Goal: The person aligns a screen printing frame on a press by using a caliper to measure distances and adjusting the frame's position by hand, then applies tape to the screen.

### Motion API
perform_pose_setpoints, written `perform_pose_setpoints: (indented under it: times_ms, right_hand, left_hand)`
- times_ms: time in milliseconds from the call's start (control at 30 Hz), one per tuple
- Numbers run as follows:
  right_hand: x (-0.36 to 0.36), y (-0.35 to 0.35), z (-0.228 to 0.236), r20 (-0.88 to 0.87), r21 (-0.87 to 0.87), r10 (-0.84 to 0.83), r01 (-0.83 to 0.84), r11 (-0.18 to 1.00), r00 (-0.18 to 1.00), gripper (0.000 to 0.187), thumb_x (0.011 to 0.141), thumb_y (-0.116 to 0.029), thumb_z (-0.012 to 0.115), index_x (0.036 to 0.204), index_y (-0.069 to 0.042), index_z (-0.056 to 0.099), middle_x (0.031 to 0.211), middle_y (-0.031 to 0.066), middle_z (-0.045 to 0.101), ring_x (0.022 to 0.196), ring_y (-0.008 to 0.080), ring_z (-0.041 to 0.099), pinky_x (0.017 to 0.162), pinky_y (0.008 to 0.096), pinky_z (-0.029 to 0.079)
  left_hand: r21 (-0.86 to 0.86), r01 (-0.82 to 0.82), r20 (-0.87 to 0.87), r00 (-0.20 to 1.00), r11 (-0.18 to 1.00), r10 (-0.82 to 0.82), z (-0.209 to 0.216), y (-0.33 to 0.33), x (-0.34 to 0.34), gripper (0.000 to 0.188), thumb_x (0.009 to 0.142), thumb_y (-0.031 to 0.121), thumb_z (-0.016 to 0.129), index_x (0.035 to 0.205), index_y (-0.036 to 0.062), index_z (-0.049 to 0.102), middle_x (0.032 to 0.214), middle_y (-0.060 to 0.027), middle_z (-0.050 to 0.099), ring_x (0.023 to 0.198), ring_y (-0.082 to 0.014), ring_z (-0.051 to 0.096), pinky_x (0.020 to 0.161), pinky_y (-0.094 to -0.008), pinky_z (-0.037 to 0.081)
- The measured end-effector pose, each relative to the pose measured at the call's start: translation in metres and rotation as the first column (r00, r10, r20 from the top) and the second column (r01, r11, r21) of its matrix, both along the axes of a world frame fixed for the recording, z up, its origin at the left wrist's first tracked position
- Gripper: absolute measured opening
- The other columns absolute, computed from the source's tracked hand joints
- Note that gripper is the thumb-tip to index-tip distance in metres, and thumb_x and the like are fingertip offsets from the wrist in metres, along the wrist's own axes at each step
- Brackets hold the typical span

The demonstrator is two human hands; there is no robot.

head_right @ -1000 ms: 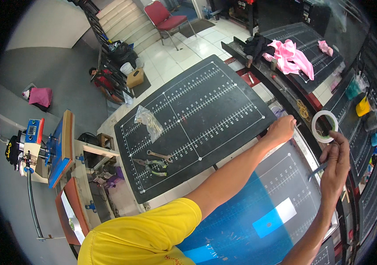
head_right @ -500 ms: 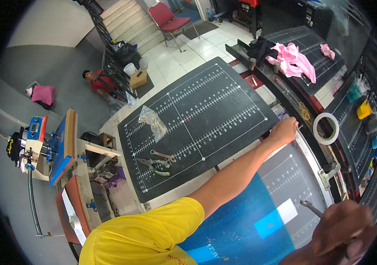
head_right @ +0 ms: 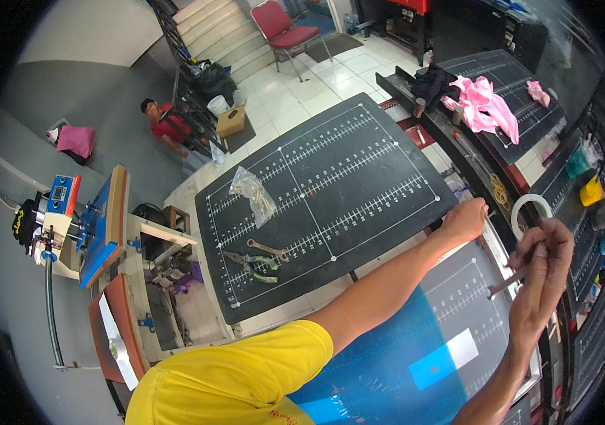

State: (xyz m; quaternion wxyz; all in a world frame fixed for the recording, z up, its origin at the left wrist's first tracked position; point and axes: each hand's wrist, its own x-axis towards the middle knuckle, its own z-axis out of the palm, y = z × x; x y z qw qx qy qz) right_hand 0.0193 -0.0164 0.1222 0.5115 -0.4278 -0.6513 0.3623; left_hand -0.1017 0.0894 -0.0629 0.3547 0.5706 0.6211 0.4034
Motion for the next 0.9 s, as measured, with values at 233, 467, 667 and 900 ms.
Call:
perform_pose_setpoints:
  times_ms: [233,467,667,900]
  right_hand:
    - [0.015,0.011,0.022,0.680,0.266,-0.162,-0.035,0.963,0.715,0.032,0.090,0.008,0.045,0.115,-0.004,0.060,0.109,0.0183,0.061,0.103,0.0361,0.060,0.088,0.0412,0.047]
    - [0.044,0.028,0.015,0.390,0.117,-0.119,0.079,0.990,0.913,0.026,0.090,0.010,0.049,0.111,0.001,0.062,0.107,0.0150,0.070,0.100,0.0257,0.068,0.090,0.0348,0.051]
    - [0.071,0.047,-0.044,0.092,0.029,-0.157,0.155,0.988,0.983,0.023,0.097,0.006,0.047,0.114,0.003,0.062,0.107,0.0099,0.071,0.096,0.0159,0.066,0.083,0.0293,0.054]
    - [0.053,0.044,-0.086,0.044,-0.030,-0.149,0.150,0.988,0.988,0.024,0.099,-0.006,0.050,0.120,0.001,0.059,0.114,0.0132,0.068,0.102,0.0194,0.066,0.086,0.0317,0.055]
  left_hand:
    - [-0.068,0.086,-0.101,0.991,0.994,-0.092,0.000,0.010,0.008,0.019,0.093,0.014,0.052,0.100,0.0024,0.066,0.103,-0.0238,0.067,0.101,-0.0431,0.063,0.086,-0.0525,0.048]
    - [-0.048,0.130,-0.047,0.990,0.990,-0.132,0.001,0.014,-0.015,0.033,0.101,0.027,0.046,0.101,-0.0023,0.062,0.102,-0.0271,0.065,0.101,-0.0449,0.062,0.084,-0.0502,0.048]
    - [-0.087,0.169,-0.015,0.985,0.982,-0.170,0.013,0.014,0.001,0.037,0.104,0.028,0.043,0.108,-0.0035,0.063,0.101,-0.0228,0.067,0.098,-0.0361,0.064,0.087,-0.0433,0.047]
    - [0.027,0.161,-0.131,0.979,0.987,-0.156,-0.009,0.010,-0.032,0.023,0.098,0.017,0.051,0.100,-0.0012,0.063,0.098,-0.0193,0.067,0.095,-0.0318,0.065,0.084,-0.0430,0.050]
